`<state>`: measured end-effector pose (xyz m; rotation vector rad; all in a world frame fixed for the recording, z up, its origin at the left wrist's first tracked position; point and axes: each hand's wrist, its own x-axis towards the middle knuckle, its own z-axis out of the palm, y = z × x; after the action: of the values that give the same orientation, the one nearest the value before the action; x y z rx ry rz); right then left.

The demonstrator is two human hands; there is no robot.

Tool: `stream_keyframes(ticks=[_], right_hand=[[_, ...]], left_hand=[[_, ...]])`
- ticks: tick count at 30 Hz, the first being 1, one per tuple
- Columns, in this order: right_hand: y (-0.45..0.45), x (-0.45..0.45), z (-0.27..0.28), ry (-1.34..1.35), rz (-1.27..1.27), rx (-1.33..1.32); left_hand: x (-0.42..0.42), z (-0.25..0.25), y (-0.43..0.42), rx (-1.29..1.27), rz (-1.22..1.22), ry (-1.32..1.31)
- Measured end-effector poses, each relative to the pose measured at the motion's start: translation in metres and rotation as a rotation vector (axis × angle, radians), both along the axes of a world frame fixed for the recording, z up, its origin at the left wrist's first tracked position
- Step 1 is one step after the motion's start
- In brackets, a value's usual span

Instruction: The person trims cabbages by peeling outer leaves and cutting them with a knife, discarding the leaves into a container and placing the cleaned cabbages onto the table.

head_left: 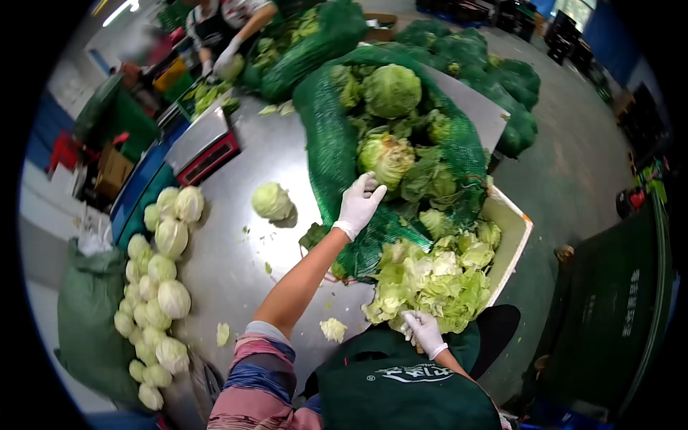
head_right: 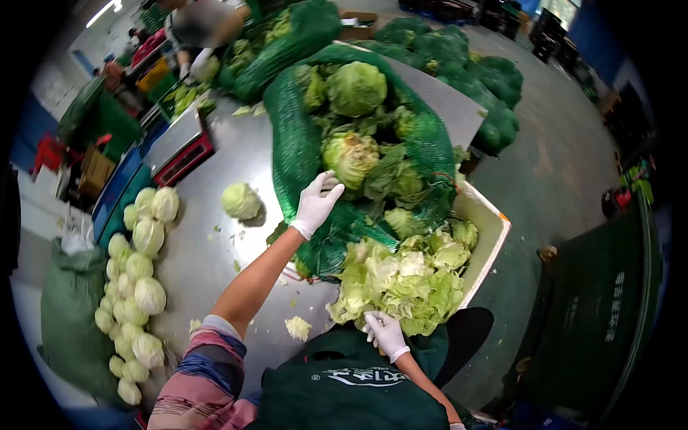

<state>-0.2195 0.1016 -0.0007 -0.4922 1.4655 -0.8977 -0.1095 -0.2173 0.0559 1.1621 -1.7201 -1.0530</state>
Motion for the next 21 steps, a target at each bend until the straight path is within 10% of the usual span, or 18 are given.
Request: stream_keyframes(ticks=[2,5,7,15,17,21], right_hand=[[0.001,0.001,0.009,0.059,0.017,-0.012],[0.008,-0.006,-0.02,0.743,0.41,-0.201],[0.003,-0.011,-0.022,0.744,0.493,-0.222],[0.006,-0.135,-0.08,1.17,-0.103,-0.071],[-0.01,-0.17,-0.081,0.336,-0.742,0.021],[-0.051,-0.194,-0.058,0.455,-0.735,-0.168]], left_hand=[[-0.029,-0.02,-0.024,-0.161,0.201,-0.31],[-0.044,-0.027,-0.051,0.625,0.195,0.021],[-0.057,-0.052,-0.054,0.469,0.285,-0.018],[-0.052,-0.019,-0.064,0.508,0.071,0.245],[-0.058,-0.034,-0.067,0.459,0.146,0.269],[-0.07,-0.038,-0.061,0.349,0.182,0.362]])
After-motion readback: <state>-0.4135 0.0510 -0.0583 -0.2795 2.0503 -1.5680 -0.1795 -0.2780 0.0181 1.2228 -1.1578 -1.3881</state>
